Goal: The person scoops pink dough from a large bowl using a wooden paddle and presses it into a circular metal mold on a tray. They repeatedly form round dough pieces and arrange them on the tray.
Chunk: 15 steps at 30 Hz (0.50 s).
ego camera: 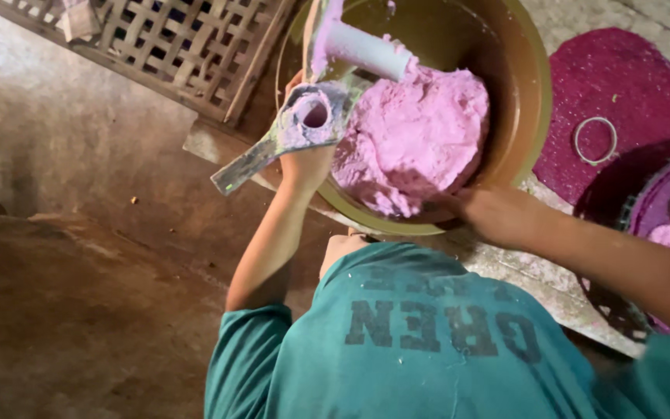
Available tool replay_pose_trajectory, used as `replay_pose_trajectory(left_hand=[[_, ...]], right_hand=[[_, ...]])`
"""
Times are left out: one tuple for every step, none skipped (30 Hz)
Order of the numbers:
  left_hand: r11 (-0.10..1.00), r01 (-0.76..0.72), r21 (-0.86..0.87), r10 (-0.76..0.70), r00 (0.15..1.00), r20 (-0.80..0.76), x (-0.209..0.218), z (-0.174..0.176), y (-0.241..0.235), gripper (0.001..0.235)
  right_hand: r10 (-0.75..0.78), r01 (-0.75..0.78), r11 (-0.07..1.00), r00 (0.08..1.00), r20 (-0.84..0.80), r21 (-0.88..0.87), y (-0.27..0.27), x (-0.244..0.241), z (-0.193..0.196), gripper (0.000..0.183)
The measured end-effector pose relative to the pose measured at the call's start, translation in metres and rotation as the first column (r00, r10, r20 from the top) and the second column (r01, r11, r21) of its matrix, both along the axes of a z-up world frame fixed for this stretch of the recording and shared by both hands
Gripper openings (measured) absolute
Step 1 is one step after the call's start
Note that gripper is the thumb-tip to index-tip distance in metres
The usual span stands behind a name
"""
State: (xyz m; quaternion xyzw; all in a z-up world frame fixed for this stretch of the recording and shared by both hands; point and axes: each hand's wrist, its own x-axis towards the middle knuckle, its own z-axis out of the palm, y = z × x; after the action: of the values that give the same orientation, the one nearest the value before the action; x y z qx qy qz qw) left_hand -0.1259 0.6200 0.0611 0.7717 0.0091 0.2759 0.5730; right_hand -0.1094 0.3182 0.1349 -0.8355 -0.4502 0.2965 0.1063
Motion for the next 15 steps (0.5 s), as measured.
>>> replay_pose_trajectory(left_hand=[[1.0,0.015,-0.017,-0.015,1.0,0.001,0.002,0.003,-0.001,0.027],[1.0,0.014,-0.019,-0.014,0.999,-0.034,0.001,0.007,-0.002,0.031],[1.0,0.017,-0.018,-0.018,0.997,-0.068,0.002,0.012,-0.003,0.035],[1.0,0.021,-0.018,-0.023,0.994,-0.103,0.002,0.018,-0.005,0.039],[0.984,-0.002,0.181,0.019,0.996,-0.093,0.003,0.025,-0.008,0.043],[0.928,-0.029,0.371,0.06,0.996,-0.072,0.004,0.032,-0.011,0.047],[0.834,-0.059,0.548,0.098,0.994,-0.041,0.004,0.04,-0.015,0.051],[0.868,0.005,0.496,0.016,0.999,-0.038,0.005,0.046,-0.02,0.06],[0.894,0.078,0.442,-0.068,0.997,-0.038,0.004,0.049,-0.028,0.069],[0.909,0.152,0.387,-0.151,0.988,-0.035,0.005,0.05,-0.036,0.078],[0.865,0.219,0.453,-0.171,0.975,-0.144,0.01,0.05,-0.046,0.071],[0.811,0.288,0.509,-0.18,0.951,-0.252,0.014,0.05,-0.056,0.065],[0.752,0.36,0.552,-0.174,0.916,-0.36,0.017,0.048,-0.065,0.06],[0.765,0.345,0.543,-0.23,0.935,-0.271,0.019,0.045,-0.073,0.051],[0.782,0.327,0.53,-0.276,0.945,-0.176,0.018,0.041,-0.08,0.043]], right_hand=[[-0.094,0.084,0.979,0.994,-0.048,-0.184,-0.01,0.0,0.008,0.06],[-0.197,0.157,0.918,0.978,-0.075,-0.364,-0.019,-0.001,0.018,0.067],[-0.188,0.148,0.915,0.98,-0.072,-0.376,-0.027,0.002,0.029,0.052],[-0.178,0.138,0.911,0.982,-0.069,-0.387,-0.034,0.007,0.043,0.042],[-0.273,0.218,0.868,0.96,-0.063,-0.446,-0.04,0.01,0.059,0.042],[-0.369,0.296,0.815,0.928,-0.052,-0.498,-0.048,0.015,0.081,0.042],[-0.42,0.349,0.792,0.907,-0.031,-0.501,-0.051,0.02,0.099,0.041],[-0.469,0.401,0.766,0.883,-0.01,-0.502,-0.052,0.025,0.118,0.041],[-0.518,0.448,0.737,0.856,0.004,-0.506,-0.051,0.029,0.133,0.04],[-0.414,0.399,0.78,0.907,0.081,-0.482,-0.044,0.033,0.144,0.038],[-0.304,0.346,0.816,0.938,0.165,-0.463,-0.031,0.039,0.149,0.036],[-0.193,0.29,0.845,0.949,0.251,-0.45,-0.016,0.04,0.152,0.035],[-0.083,0.204,0.902,0.947,0.31,-0.381,-0.001,0.037,0.15,0.027],[0.024,0.104,0.942,0.927,0.374,-0.319,0.013,0.035,0.145,0.019],[0.175,0.042,0.932,0.818,0.548,-0.36,0.027,0.024,0.136,0.017]])
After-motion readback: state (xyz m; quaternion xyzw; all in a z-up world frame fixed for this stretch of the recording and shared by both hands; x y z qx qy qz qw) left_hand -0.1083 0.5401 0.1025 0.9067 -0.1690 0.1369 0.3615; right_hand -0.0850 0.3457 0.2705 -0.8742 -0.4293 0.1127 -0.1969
